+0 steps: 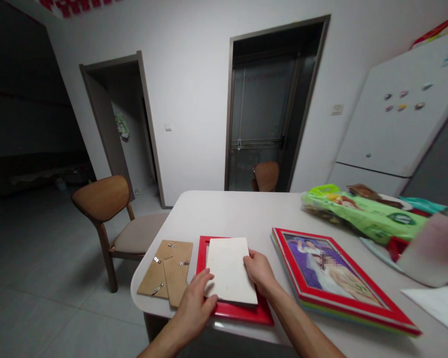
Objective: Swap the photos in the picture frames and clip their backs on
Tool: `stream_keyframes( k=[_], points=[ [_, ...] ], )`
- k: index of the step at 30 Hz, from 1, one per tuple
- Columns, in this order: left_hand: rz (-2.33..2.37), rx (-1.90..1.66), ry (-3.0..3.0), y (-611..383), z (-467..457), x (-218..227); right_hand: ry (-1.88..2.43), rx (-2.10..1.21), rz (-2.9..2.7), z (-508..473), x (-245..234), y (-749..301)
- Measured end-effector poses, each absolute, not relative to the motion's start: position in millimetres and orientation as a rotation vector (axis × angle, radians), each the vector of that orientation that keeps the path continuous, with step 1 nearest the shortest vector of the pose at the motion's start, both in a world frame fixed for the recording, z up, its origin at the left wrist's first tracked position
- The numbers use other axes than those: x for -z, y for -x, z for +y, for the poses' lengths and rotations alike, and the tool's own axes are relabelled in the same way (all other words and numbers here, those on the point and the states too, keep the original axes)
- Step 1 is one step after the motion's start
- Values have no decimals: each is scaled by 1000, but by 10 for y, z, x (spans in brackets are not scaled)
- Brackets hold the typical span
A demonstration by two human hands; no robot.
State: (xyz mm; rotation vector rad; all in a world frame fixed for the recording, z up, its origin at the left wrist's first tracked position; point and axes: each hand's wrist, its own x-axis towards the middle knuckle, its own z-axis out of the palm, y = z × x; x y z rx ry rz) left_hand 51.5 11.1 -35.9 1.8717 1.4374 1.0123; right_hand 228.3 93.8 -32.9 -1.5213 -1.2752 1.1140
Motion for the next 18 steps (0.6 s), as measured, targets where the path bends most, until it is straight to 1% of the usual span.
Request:
stream_keyframes(
  k=[10, 14, 18],
  points=[
    [1417, -915, -2087, -457, 85, 442, 1588, -1015, -1406, 1028, 345, -2244],
    [1400, -919, -2121, -448, 85, 430, 1668, -872, -1509, 1073, 354, -2181],
    [1377, -877, -2171, -423, 72, 376, 1803, -633, -1635, 1069, 311, -2166]
  ],
)
